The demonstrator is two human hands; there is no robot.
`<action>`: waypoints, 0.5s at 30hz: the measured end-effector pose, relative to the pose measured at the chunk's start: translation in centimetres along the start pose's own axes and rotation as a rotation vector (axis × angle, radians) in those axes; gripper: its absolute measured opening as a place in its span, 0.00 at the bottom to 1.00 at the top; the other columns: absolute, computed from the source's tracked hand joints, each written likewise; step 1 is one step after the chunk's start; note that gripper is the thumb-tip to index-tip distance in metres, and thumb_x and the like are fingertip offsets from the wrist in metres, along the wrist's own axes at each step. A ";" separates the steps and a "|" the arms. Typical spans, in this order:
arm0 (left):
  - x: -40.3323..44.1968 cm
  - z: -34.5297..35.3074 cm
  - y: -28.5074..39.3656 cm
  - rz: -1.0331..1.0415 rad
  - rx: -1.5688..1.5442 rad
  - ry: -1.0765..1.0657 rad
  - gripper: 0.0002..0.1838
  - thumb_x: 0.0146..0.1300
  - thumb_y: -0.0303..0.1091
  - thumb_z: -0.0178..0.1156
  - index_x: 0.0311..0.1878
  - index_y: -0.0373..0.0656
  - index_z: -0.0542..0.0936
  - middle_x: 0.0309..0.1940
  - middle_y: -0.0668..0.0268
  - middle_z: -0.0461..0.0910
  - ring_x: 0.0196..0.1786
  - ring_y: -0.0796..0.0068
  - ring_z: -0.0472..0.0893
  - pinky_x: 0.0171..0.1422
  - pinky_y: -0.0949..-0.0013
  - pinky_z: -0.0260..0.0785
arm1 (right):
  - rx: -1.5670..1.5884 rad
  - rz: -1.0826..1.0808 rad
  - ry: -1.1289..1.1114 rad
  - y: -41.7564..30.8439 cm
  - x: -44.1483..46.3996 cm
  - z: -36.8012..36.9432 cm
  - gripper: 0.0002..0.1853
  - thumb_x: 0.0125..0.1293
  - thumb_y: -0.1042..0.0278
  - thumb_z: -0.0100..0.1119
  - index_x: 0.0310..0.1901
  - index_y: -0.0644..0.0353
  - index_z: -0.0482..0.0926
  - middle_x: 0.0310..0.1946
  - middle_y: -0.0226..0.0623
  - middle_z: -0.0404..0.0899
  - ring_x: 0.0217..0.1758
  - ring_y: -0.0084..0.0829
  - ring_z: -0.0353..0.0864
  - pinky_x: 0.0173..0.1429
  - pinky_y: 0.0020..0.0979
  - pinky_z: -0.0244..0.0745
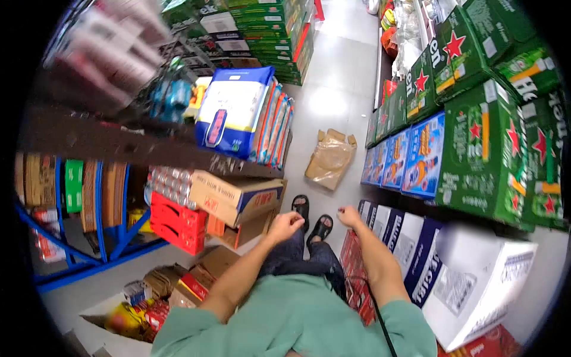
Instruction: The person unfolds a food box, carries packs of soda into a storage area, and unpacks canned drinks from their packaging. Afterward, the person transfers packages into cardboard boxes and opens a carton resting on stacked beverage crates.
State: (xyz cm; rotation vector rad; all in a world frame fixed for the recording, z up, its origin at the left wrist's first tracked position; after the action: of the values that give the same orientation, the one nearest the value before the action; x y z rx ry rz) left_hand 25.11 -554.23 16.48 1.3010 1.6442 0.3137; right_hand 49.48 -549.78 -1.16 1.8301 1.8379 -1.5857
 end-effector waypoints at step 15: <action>14.9 7.1 -16.9 -0.222 0.605 -0.022 0.09 0.55 0.38 0.59 0.29 0.43 0.77 0.25 0.57 0.80 0.28 0.55 0.81 0.35 0.55 0.74 | -0.137 0.114 -0.004 6.4 32.3 8.9 0.35 0.52 0.64 0.58 0.65 0.58 0.63 0.58 0.56 0.70 0.58 0.54 0.72 0.60 0.45 0.69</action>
State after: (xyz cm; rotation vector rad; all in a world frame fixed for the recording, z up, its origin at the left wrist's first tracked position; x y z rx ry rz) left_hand 21.48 -550.65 -6.59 1.5212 1.9218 -0.3611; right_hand 40.62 -535.89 -31.04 1.8345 1.7583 -1.3882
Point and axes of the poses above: each hand's wrist, its own x-axis towards the middle knuckle, its own z-axis out of the palm, y = z × x, the point moved 7 cm from there along x, towards the middle knuckle
